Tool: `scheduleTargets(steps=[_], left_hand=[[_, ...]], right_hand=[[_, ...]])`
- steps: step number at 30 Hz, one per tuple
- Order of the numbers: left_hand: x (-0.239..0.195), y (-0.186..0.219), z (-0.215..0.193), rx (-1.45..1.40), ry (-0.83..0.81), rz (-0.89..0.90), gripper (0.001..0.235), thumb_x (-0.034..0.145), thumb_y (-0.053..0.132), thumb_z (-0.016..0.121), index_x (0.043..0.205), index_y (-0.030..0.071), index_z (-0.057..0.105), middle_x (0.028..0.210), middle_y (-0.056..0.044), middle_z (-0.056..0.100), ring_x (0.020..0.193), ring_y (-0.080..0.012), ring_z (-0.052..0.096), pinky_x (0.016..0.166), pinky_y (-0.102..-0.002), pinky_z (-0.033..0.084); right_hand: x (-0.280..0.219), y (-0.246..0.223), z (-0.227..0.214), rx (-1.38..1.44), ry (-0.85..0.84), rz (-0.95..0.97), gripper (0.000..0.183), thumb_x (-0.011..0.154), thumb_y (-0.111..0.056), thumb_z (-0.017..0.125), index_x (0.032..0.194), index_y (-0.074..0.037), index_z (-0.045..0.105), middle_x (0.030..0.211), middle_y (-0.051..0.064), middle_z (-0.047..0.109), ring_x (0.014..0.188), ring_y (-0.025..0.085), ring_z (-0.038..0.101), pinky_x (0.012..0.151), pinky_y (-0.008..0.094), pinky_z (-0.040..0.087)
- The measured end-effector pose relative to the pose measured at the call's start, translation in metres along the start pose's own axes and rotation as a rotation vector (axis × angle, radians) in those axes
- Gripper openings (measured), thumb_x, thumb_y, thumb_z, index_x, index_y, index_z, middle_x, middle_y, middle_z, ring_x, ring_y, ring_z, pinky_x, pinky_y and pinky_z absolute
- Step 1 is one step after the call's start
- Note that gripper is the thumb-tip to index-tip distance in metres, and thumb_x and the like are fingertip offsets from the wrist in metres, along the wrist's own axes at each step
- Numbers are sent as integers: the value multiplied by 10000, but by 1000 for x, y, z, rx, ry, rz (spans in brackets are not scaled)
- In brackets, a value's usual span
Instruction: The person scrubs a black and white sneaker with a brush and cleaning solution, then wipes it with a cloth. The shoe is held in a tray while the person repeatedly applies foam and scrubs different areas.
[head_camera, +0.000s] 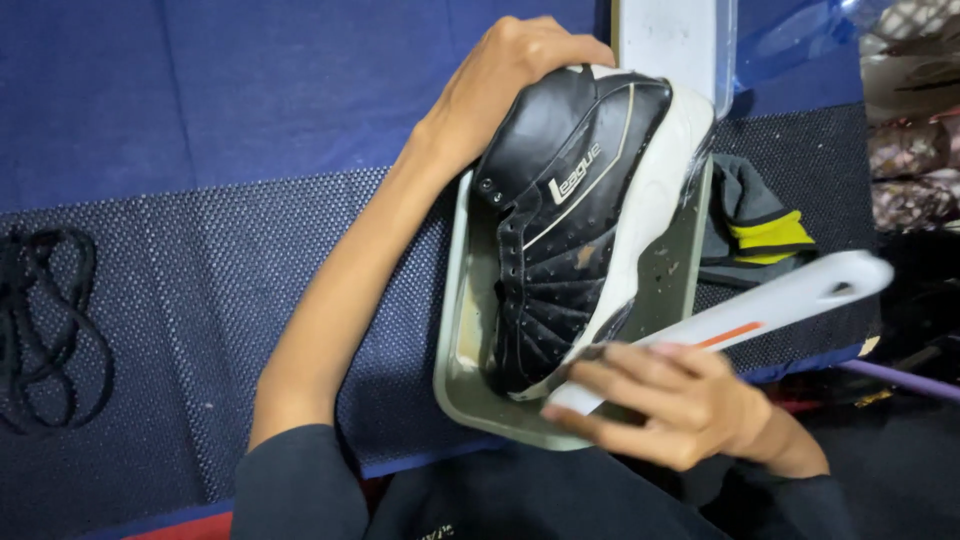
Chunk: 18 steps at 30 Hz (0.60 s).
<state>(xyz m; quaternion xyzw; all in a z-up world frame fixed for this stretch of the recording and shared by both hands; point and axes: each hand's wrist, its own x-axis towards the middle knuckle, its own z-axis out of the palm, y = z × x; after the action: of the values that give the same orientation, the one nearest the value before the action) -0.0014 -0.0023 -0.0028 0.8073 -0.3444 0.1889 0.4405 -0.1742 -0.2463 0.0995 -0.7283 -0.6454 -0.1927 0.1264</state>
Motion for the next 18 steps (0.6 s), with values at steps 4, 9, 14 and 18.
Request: scheduleTargets(steps=[4, 9, 14, 18], left_hand=[[5, 1, 0, -51, 21, 108, 368, 789, -137, 602, 1012, 109, 760, 743, 25, 663, 697, -67, 650, 583, -257, 447], [2, -1, 5, 32, 51, 39, 288, 882, -27, 619, 979, 190, 783, 619, 32, 663, 571, -82, 658, 478, -272, 455], [3, 15, -6, 166, 59, -129, 199, 890, 58, 680, 939, 212, 797, 652, -28, 604, 635, -191, 527, 538, -347, 430], [-4, 5, -16, 112, 79, -194, 92, 978, 156, 664, 991, 186, 751, 1044, -106, 705, 913, -260, 682, 818, -404, 525]], right_hand=[[-27, -2, -7, -15, -88, 269, 192, 926, -213, 785, 1097, -299, 774, 1069, 95, 720, 904, 357, 679, 850, 497, 434], [-24, -9, -2, -151, -49, 76, 177, 1048, -387, 633, 1204, -395, 718, 1101, -80, 729, 877, 114, 671, 906, 293, 259], [-65, 29, 2, 122, 408, 406, 192, 989, -260, 539, 829, -243, 645, 912, 160, 714, 888, 354, 581, 1151, 509, 227], [-70, 25, 1, 161, 438, 433, 166, 1009, -289, 554, 865, -299, 636, 946, 145, 698, 900, 345, 598, 1151, 526, 276]])
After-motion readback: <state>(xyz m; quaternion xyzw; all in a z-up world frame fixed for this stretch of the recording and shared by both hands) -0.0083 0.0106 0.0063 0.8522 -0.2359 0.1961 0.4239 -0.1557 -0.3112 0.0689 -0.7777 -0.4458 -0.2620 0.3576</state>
